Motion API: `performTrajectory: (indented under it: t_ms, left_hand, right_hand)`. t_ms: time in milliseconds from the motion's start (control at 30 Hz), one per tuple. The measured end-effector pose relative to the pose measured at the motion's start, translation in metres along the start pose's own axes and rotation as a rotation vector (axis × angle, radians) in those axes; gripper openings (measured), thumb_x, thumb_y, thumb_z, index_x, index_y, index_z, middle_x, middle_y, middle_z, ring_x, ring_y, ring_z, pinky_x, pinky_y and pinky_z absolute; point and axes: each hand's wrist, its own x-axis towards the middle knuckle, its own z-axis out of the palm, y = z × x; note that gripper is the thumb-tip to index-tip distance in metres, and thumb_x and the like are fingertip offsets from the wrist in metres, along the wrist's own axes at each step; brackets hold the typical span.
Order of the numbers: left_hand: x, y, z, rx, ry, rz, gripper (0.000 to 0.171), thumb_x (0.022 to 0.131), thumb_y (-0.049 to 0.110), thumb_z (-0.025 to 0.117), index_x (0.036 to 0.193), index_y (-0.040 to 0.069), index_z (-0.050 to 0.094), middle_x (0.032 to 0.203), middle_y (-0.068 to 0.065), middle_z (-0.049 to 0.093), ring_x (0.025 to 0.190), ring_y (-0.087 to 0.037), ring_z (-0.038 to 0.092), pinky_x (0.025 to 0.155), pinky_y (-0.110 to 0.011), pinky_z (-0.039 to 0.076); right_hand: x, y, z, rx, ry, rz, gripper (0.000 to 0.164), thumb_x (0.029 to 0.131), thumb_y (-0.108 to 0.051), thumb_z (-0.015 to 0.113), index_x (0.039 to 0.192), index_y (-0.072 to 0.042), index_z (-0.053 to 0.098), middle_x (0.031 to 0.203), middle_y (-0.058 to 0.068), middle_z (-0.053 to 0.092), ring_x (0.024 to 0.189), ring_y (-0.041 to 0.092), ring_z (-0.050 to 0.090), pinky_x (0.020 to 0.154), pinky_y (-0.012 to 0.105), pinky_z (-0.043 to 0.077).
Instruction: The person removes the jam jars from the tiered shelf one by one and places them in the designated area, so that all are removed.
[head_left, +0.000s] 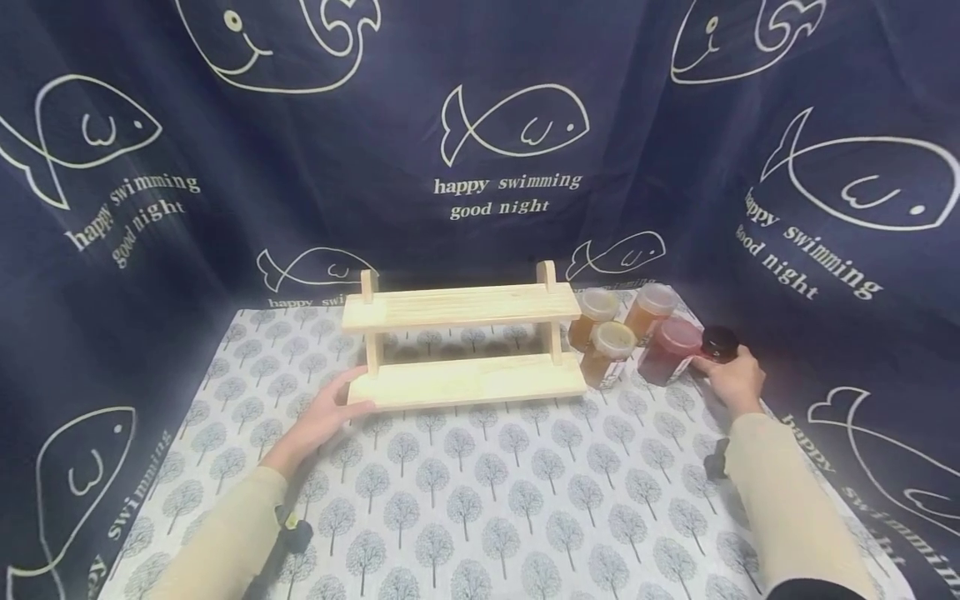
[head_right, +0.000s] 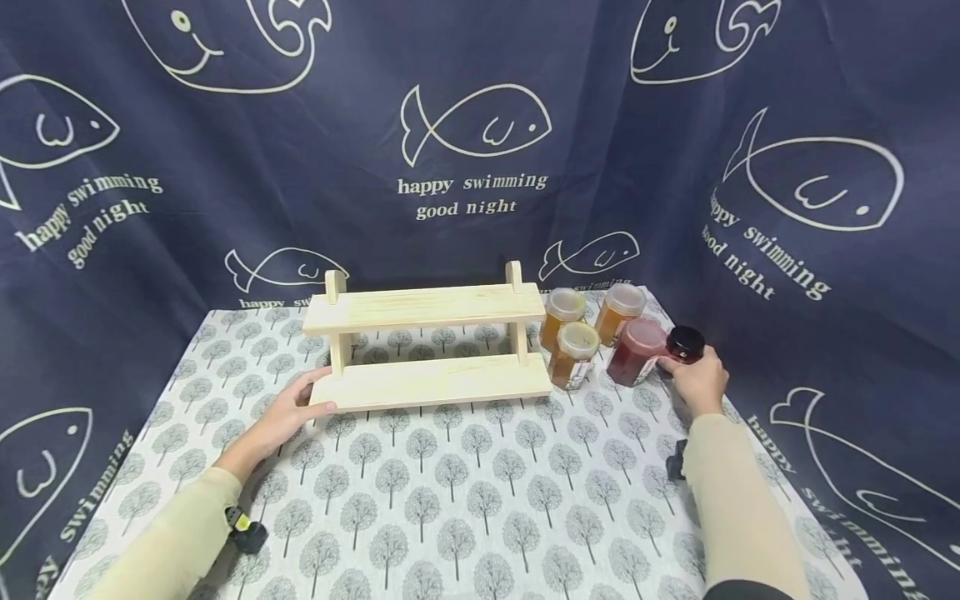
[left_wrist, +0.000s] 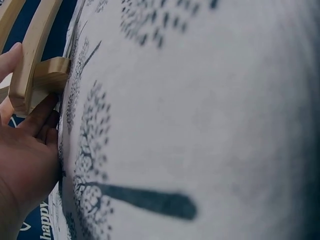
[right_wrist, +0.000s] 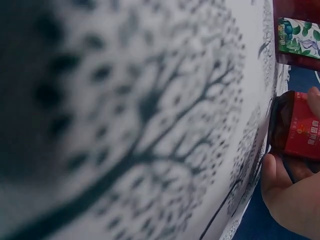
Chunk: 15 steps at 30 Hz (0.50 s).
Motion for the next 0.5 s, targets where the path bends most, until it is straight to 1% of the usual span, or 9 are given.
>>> performTrajectory:
  t_ms: [33, 100, 167, 200, 300, 367, 433, 500]
  left_hand:
    - [0.0, 0.001, -0.001, 0.01, -0.003, 0.001, 0.08, 0.089, 0.035, 0.076, 0.156, 0.019, 0.036, 0.161, -0.013, 0.03, 0.145, -0.041, 0.029, 0.115, -0.07, 0.014]
    - [-0.001, 0.006, -0.004, 0.051, -0.005, 0.008, 0.078, 0.09, 0.036, 0.076, 0.155, 0.018, 0.037, 0.161, -0.014, 0.03, 0.144, -0.043, 0.029, 0.114, -0.072, 0.015]
    - [-0.004, 0.011, -0.007, 0.135, 0.001, 0.022, 0.077, 0.091, 0.039, 0.073, 0.156, 0.018, 0.037, 0.16, -0.015, 0.031, 0.144, -0.044, 0.03, 0.113, -0.074, 0.015]
    - [-0.005, 0.013, -0.008, 0.185, 0.004, 0.036, 0.077, 0.092, 0.04, 0.072, 0.156, 0.016, 0.036, 0.16, -0.016, 0.031, 0.144, -0.044, 0.029, 0.112, -0.074, 0.016]
    - [-0.011, 0.022, -0.012, 0.341, 0.034, 0.082, 0.075, 0.095, 0.043, 0.068, 0.155, 0.01, 0.037, 0.158, -0.019, 0.035, 0.143, -0.045, 0.031, 0.113, -0.071, 0.02]
    - [-0.016, 0.027, -0.016, 0.433, 0.061, 0.116, 0.071, 0.098, 0.04, 0.065, 0.154, 0.007, 0.038, 0.157, -0.021, 0.035, 0.143, -0.046, 0.031, 0.114, -0.069, 0.021]
    - [-0.022, 0.032, -0.019, 0.523, 0.1, 0.153, 0.065, 0.1, 0.036, 0.063, 0.153, 0.006, 0.04, 0.158, -0.024, 0.033, 0.143, -0.048, 0.029, 0.113, -0.07, 0.022]
    - [-0.026, 0.038, -0.021, 0.609, 0.134, 0.189, 0.062, 0.101, 0.034, 0.061, 0.153, 0.008, 0.04, 0.159, -0.026, 0.029, 0.145, -0.05, 0.024, 0.112, -0.074, 0.019]
  right_hand:
    - [-0.001, 0.0, 0.001, -0.001, -0.002, -0.011, 0.095, 0.086, -0.046, 0.077, 0.144, 0.016, 0.034, 0.139, 0.043, 0.043, 0.129, 0.063, 0.036, 0.112, 0.065, 0.029]
    - [-0.002, 0.001, 0.002, -0.01, -0.018, -0.029, 0.097, 0.087, -0.047, 0.077, 0.145, 0.016, 0.031, 0.14, 0.043, 0.042, 0.13, 0.063, 0.035, 0.111, 0.066, 0.028]
    - [-0.002, -0.002, 0.001, -0.008, -0.036, -0.056, 0.096, 0.087, -0.042, 0.078, 0.147, 0.015, 0.03, 0.141, 0.041, 0.043, 0.13, 0.062, 0.036, 0.111, 0.066, 0.029]
    - [-0.002, -0.005, -0.002, -0.002, -0.043, -0.069, 0.095, 0.087, -0.04, 0.078, 0.148, 0.014, 0.028, 0.141, 0.041, 0.043, 0.13, 0.062, 0.036, 0.111, 0.066, 0.029]
    - [-0.006, -0.015, -0.014, 0.027, -0.064, -0.1, 0.095, 0.089, -0.029, 0.076, 0.153, 0.011, 0.019, 0.143, 0.04, 0.041, 0.13, 0.06, 0.038, 0.111, 0.067, 0.029]
    - [-0.01, -0.022, -0.025, 0.057, -0.062, -0.12, 0.094, 0.09, -0.024, 0.073, 0.155, 0.009, 0.015, 0.146, 0.04, 0.039, 0.131, 0.059, 0.04, 0.111, 0.066, 0.03]
    - [-0.017, -0.031, -0.035, 0.079, -0.038, -0.152, 0.088, 0.092, -0.021, 0.069, 0.157, 0.006, 0.017, 0.148, 0.037, 0.039, 0.13, 0.056, 0.043, 0.11, 0.065, 0.033]
    - [-0.024, -0.042, -0.043, 0.088, -0.013, -0.204, 0.083, 0.093, -0.021, 0.067, 0.157, 0.003, 0.021, 0.15, 0.035, 0.039, 0.131, 0.054, 0.044, 0.109, 0.064, 0.035]
